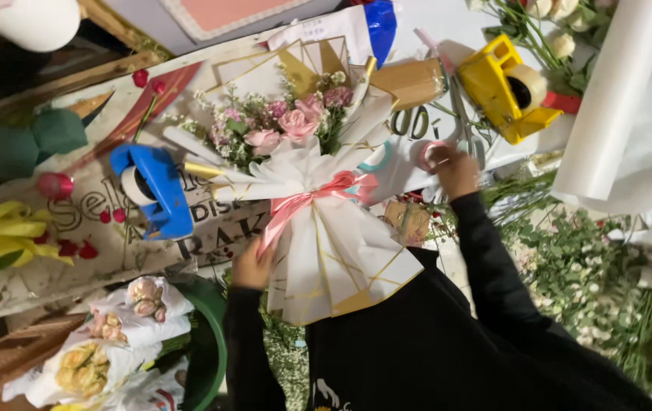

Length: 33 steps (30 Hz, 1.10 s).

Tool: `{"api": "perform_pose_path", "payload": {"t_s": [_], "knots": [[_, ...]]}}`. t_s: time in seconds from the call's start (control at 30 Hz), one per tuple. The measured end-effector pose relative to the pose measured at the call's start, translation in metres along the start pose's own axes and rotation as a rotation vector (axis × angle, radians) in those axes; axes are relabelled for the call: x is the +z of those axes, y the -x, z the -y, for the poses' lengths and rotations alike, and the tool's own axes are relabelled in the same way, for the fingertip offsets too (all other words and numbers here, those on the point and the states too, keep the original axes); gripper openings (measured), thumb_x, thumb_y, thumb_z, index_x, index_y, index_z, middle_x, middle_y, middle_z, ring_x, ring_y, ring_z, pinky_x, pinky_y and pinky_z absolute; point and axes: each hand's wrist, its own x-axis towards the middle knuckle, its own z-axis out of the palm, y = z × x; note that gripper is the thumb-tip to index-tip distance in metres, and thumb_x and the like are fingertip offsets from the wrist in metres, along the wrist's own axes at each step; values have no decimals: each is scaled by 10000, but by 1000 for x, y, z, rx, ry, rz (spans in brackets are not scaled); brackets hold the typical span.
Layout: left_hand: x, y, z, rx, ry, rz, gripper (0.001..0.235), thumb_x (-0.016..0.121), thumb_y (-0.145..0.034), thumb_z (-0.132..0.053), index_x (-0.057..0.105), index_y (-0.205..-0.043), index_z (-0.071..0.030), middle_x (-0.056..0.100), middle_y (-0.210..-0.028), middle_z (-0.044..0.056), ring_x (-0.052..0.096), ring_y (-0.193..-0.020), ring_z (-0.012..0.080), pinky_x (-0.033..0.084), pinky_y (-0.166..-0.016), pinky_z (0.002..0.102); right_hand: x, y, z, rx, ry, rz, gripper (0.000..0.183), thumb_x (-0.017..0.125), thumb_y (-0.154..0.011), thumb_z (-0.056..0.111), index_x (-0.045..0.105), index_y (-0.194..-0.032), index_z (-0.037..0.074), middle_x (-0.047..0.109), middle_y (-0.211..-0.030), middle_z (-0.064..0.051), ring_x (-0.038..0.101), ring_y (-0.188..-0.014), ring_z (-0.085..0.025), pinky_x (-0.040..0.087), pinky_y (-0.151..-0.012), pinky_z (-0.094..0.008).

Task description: The person ties a pink ribbon around the base of a floral bouquet wrapped in white and gold paper, cuts the excess ribbon using scissors, and forms the ribbon into a bow.

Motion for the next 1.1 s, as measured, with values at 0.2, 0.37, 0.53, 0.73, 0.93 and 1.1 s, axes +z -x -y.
{"api": "perform_pose_path", "payload": {"t_s": [0.2, 0.37, 0.53, 0.73, 0.93, 1.1], "knots": [[-19, 58, -18, -125, -257, -50, 277, 583, -954, -660, 667, -1017, -403, 684, -689, 30, 733, -718, 260, 591, -676, 418, -72, -28, -120, 193, 604, -190, 542, 741, -956, 642, 754, -1084, 115, 756, -993, -171, 736, -948, -405, 579, -826, -530], [-19, 66, -60, -235, 6, -113, 339, 600, -947, -502, 541, -877, -175, 637, -745, 150, 585, -676, 404, 402, -623, 479, -66, -40, -108, 671, 354, -32, 471, 760, -825, 586, 773, -1196, 297, 731, -1210, -108, 686, -1081, -296, 506, -908, -422], [-14, 75, -51, -306, 107, -160, 466, 386, -1020, -577, 628, -928, -190, 718, -710, 11, 672, -632, 229, 484, -605, 404, -86, -43, -148, 241, 609, 98, 506, 782, -840, 475, 773, -1239, 163, 733, -1183, -158, 702, -959, -370, 528, -808, -448], [-20, 93, -56, -280, 244, -301, 313, 573, -1017, -461, 680, -994, -168, 759, -758, 1, 717, -661, 173, 529, -604, 356, -78, -28, -88, 324, 472, 36, 467, 727, -919, 547, 830, -1154, 156, 745, -834, -163, 722, -862, -339, 510, -843, -434], [-49, 96, -67, -279, 224, -313, 269, 620, -1028, -324, 761, -1152, -132, 704, -758, 33, 585, -605, 134, 447, -573, 328, -68, -55, -58, 366, 519, 89, 546, 713, -864, 537, 812, -1126, 69, 764, -837, -196, 709, -781, -372, 532, -730, -450], [-44, 96, -49, -39, 128, -491, 300, 591, -1051, -307, 728, -1267, -150, 774, -1010, 63, 695, -730, 201, 530, -617, 422, -78, -55, -88, 307, 494, 87, 491, 621, -889, 405, 816, -1202, 80, 778, -950, -212, 691, -965, -390, 488, -833, -465]]}}
